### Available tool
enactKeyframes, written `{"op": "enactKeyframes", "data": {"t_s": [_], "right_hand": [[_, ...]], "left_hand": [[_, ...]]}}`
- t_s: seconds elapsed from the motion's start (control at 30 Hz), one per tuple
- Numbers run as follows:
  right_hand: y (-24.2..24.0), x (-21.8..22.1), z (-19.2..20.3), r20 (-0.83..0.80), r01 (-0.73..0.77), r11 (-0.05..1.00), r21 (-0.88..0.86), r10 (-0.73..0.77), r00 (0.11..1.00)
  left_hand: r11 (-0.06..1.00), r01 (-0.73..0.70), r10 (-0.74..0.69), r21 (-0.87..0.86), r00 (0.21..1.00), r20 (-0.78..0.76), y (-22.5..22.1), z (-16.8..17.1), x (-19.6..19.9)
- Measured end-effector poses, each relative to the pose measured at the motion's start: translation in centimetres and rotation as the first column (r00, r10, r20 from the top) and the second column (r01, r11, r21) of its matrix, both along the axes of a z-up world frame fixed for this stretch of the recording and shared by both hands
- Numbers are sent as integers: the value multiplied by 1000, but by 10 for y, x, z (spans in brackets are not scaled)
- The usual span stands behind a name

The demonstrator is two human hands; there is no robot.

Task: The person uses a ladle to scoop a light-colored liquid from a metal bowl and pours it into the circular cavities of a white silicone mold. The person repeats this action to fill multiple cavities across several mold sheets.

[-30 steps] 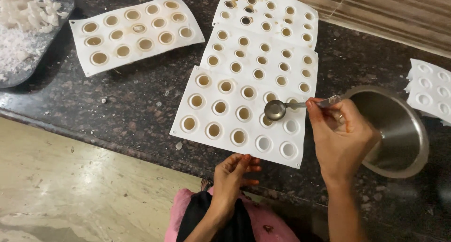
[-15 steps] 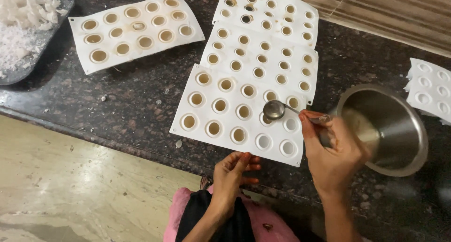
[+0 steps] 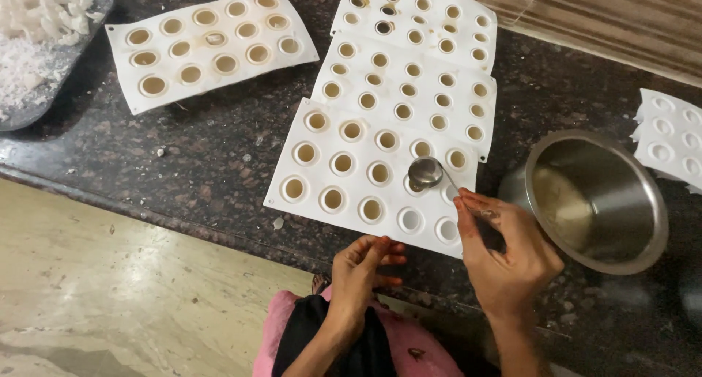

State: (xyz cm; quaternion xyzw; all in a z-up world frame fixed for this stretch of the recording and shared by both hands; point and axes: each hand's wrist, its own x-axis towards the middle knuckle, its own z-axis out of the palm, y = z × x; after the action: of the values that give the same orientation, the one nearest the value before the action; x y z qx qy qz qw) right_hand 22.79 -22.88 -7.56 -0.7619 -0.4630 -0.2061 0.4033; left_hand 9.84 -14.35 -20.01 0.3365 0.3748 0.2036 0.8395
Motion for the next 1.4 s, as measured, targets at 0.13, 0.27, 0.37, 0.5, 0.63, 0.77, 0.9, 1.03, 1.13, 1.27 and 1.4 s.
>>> {"op": "enactKeyframes", "data": {"t_s": [0.13,0.27,0.37,0.5,0.63,0.77,0.9,1.03,1.13,1.27,1.4], "right_hand": [[-2,-1,-1,-7,-9,1000,2,9,1000],[-5,0,-8,-25,-33,999,18,33,999],[-5,-1,-9,13,-43,999,-8,43,999],[-8,-6,-15,37,-77,997,1,77,996],[-8,-9,-15,22,-70,998,8,69,997],[-6,7,-24,-199,152,986,62,-138,970],[-9,35,-19,-300,98,960,262,-15,954],[-8,42,28,-321,136,929,345,-19,947],[-19,51,53,-383,226,879,420,-54,922],[-65,96,48,-364,330,799,503,-150,919],[-90,120,40,-275,342,811,475,-233,933]], "left_hand": [[1000,3,-3,3,1000,-12,1,4,-1],[1000,15,-17,-25,998,-58,3,10,0],[1000,6,-6,-11,999,-35,2,4,1],[1000,13,-13,-7,999,-46,2,1,1],[1000,0,0,-8,1000,-18,1,-1,1],[1000,-1,1,-14,1000,-20,0,1,-1],[1000,15,-15,8,1000,-23,2,4,-1],[1000,16,-17,-11,998,-69,2,6,-1],[1000,11,-11,-10,998,-69,3,5,-4],[992,56,-81,-113,970,-230,4,12,-5],[999,27,-22,29,989,-145,4,3,2]]}}
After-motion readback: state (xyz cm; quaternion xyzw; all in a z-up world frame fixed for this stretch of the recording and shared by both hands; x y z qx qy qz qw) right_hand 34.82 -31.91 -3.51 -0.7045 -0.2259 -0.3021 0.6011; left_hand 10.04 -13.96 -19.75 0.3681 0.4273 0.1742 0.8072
